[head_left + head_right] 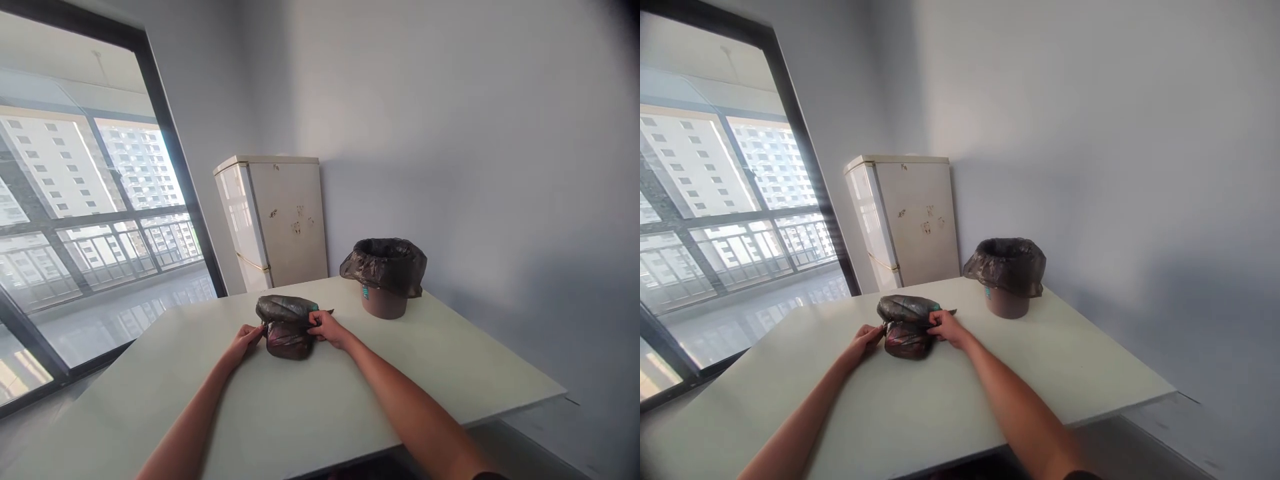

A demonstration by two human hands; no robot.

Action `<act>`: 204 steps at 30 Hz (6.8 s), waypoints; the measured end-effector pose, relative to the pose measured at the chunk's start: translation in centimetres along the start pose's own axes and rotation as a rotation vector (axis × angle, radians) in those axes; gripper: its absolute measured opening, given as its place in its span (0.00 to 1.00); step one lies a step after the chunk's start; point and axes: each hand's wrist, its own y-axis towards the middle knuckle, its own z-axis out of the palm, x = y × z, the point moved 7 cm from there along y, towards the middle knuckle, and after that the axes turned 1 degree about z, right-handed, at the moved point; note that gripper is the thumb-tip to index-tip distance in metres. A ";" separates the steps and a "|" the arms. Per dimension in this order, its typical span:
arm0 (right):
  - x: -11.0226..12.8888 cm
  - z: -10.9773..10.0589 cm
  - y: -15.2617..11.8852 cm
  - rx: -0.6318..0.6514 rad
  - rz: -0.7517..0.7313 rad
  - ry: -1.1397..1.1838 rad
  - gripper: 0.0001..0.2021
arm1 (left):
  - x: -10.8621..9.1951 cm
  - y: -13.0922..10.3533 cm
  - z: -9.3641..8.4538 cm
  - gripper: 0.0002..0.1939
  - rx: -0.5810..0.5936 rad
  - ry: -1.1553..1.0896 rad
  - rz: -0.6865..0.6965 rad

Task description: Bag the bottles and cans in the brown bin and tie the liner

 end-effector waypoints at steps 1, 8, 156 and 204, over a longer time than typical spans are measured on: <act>0.0 0.0 0.0 0.010 0.002 0.009 0.25 | -0.1 0.1 0.0 0.38 0.001 -0.024 0.018; 0.2 0.2 0.0 0.072 0.016 0.052 0.24 | -1.9 0.1 0.2 0.41 -0.044 -0.202 0.120; 8.3 2.4 -5.3 0.047 -0.465 -1.217 0.13 | -7.3 -3.9 10.3 0.32 0.278 1.201 0.290; 7.7 1.3 -4.5 -0.152 -0.172 -1.513 0.40 | -6.9 -3.1 10.0 0.30 -0.047 1.297 0.156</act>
